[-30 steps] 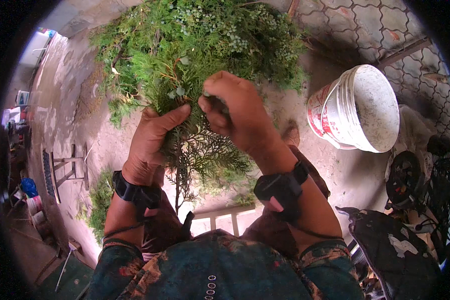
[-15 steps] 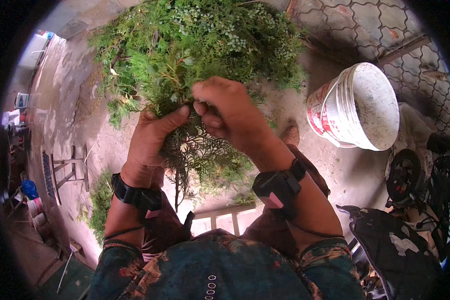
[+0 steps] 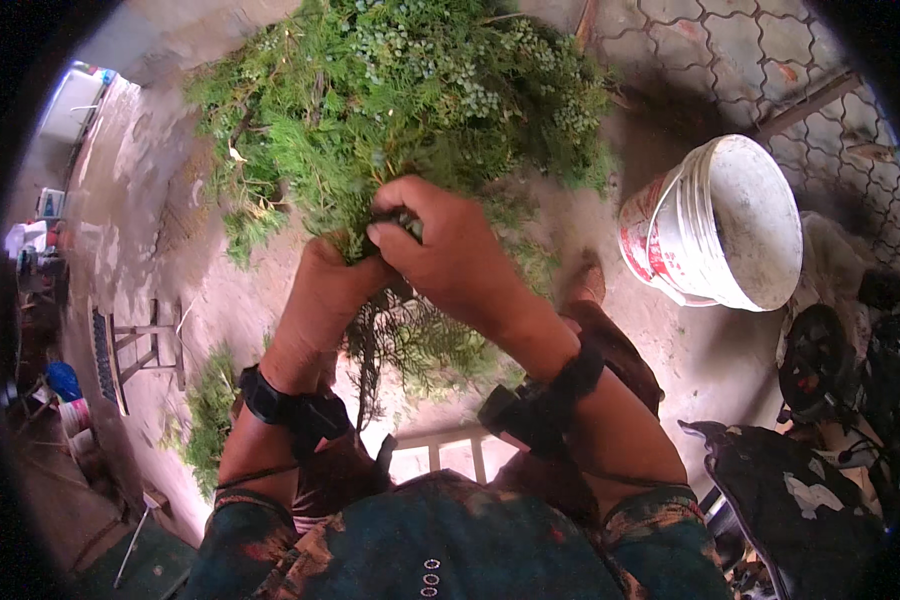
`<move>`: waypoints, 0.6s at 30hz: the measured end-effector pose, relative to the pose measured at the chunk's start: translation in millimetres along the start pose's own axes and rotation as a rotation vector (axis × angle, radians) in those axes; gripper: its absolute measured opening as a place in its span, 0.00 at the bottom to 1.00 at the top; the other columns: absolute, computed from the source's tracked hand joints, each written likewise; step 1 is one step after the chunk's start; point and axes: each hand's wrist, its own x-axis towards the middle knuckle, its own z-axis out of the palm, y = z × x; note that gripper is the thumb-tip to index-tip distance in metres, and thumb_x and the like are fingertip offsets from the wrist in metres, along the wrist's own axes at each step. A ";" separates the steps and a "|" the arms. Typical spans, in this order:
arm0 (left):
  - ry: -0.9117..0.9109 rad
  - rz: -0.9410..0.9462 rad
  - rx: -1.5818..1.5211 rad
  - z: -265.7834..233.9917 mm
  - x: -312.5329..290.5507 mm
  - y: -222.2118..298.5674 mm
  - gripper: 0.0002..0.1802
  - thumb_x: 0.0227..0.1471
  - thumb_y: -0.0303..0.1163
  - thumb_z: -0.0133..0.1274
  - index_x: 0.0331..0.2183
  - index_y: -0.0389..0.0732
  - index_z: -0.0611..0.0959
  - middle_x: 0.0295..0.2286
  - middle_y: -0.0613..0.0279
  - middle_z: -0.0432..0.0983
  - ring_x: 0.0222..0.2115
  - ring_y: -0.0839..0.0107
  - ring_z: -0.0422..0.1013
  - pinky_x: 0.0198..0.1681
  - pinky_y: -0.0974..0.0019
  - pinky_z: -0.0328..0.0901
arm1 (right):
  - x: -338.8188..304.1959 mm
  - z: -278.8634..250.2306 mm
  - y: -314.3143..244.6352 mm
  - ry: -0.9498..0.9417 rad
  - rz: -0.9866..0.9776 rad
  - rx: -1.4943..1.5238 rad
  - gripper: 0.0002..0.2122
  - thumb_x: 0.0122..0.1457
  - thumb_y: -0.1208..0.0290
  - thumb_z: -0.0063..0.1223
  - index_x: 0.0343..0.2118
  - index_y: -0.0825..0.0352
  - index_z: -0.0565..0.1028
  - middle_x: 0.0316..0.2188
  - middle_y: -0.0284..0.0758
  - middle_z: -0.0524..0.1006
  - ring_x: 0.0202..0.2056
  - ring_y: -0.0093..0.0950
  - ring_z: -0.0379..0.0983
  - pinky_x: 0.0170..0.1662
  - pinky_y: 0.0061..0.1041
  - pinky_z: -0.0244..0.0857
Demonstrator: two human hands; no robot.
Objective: Manually stripping small green berries or buds from evergreen branches.
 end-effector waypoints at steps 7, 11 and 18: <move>-0.016 -0.027 -0.135 2.0 -5.0 5.0 0.06 0.46 0.24 0.51 0.30 0.36 0.78 0.23 0.71 0.74 0.24 0.86 0.66 0.24 0.79 0.59 | 1.1 -8.1 0.2 -0.060 -0.123 -0.080 0.10 0.49 0.71 0.52 0.34 0.70 0.71 0.27 0.47 0.73 0.30 0.44 0.71 0.33 0.32 0.64; -0.063 -0.013 -0.144 0.1 -5.7 7.3 0.06 0.47 0.25 0.50 0.30 0.36 0.79 0.23 0.68 0.75 0.23 0.83 0.68 0.25 0.78 0.61 | 2.7 -9.3 0.3 -0.014 -0.195 -0.081 0.09 0.52 0.72 0.50 0.34 0.70 0.72 0.25 0.43 0.74 0.28 0.38 0.72 0.32 0.30 0.64; 0.015 -0.051 -0.324 0.3 -3.3 6.8 0.04 0.47 0.26 0.52 0.28 0.36 0.78 0.22 0.63 0.76 0.21 0.75 0.70 0.28 0.72 0.65 | 4.2 -31.2 -15.0 -0.068 0.488 1.109 0.11 0.61 0.62 0.35 0.31 0.64 0.65 0.18 0.29 0.64 0.10 0.14 0.50 0.12 0.15 0.46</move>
